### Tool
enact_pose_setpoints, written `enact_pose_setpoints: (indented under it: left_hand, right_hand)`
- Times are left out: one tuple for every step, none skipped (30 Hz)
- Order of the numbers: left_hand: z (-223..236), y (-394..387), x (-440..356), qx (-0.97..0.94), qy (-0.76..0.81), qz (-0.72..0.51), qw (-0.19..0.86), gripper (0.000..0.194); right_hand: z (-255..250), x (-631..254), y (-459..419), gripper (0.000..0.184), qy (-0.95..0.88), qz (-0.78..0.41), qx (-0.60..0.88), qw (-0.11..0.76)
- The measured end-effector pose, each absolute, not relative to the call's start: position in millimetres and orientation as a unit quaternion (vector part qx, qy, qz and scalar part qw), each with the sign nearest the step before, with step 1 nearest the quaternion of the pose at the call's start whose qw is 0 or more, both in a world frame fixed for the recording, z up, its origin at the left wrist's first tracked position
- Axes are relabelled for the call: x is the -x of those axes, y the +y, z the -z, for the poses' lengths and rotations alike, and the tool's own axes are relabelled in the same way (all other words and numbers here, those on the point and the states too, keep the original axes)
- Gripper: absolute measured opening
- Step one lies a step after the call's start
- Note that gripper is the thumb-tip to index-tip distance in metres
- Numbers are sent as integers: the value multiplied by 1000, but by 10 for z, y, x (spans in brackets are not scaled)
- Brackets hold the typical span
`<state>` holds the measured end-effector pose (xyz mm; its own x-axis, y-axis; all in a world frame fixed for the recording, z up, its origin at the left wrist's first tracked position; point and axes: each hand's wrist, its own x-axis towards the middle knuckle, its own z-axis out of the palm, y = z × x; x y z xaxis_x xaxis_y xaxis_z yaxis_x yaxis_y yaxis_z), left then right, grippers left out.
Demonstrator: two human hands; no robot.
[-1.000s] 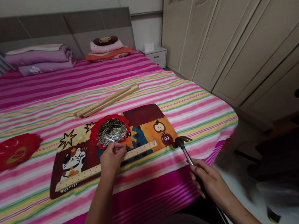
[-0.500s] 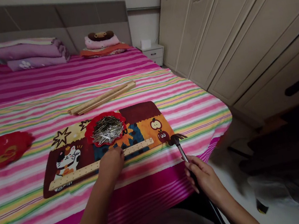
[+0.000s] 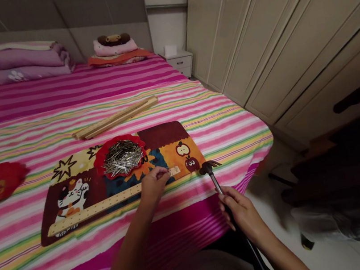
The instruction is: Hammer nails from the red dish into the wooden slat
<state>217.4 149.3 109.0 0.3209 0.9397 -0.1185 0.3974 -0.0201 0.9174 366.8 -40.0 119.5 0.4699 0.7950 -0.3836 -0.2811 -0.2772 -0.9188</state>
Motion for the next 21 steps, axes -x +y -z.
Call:
enact_pose_setpoints:
  left_hand:
    - [-1078,1493,-2184,-666,508,-285,466,11]
    - [-1064,1495,-2188,-677,504,-289,452,11]
    - [-1050,1497,-2188,-687,500,-295,437,11]
    - [-1036,1500,-2186,-694,496,-302,425,10]
    - [-1022,1502,-2184,-698,495,-308,417,10]
    - [-1008,1502,-2183,-699,494,-311,413,9]
    - [-998,1502,-2184,-698,495,-314,411,8]
    - [-989,1501,-2188,-699,494,-317,409,8]
    - [-984,1498,-2193,-699,493,-319,408,8]
    - [-982,1495,-2199,-699,492,-320,408,8]
    - [-983,1492,-2205,-699,491,-322,408,8]
    - [-985,1488,-2211,-699,490,-323,408,8]
    - [-989,1485,-2216,-699,489,-324,409,8]
    - [-993,1481,-2220,-700,488,-324,408,7]
    - [-995,1477,-2222,-700,488,-325,408,7]
    - [-996,1474,-2223,-700,487,-327,408,7]
    - [-995,1471,-2223,-701,485,-329,406,7]
    - [-992,1468,-2222,-702,483,-331,405,7]
    - [-987,1465,-2221,-702,482,-334,403,8]
    - [-981,1463,-2220,-703,480,-337,401,8]
    - [-974,1462,-2219,-704,478,-341,399,9]
  right_hand:
    - [-1190,-3671,-402,32,-199,-474,644,567]
    - [-1184,-3674,-403,32,-197,-472,645,567]
    - [-1180,-3676,-403,33,-195,-471,647,567]
    - [-1176,-3679,-404,33,-195,-471,648,566]
    - [-1173,-3681,-404,33,-195,-471,649,565]
    - [-1171,-3682,-403,33,-195,-472,649,564]
    - [-1170,-3682,-402,33,-196,-473,648,564]
    - [-1171,-3681,-402,33,-195,-475,648,563]
    - [-1172,-3679,-401,33,-193,-476,648,562]
    - [-1174,-3675,-400,33,-191,-476,649,561]
    - [-1176,-3671,-400,33,-189,-477,650,560]
    - [-1176,-3666,-401,33,-189,-477,651,559]
    - [-1177,-3662,-401,32,-189,-476,651,559]
    - [-1177,-3659,-402,32,-190,-477,651,560]
    - [-1176,-3657,-402,32,-190,-477,650,561]
    - [-1176,-3656,-402,32,-190,-478,648,561]
    - [-1177,-3655,-401,31,-191,-479,648,561]
    - [-1177,-3655,-400,31,-192,-479,647,561]
    - [-1178,-3655,-399,31,-194,-479,647,561]
    - [-1179,-3655,-398,31,-194,-478,647,561]
    - [-1179,-3655,-397,32,-195,-479,646,562]
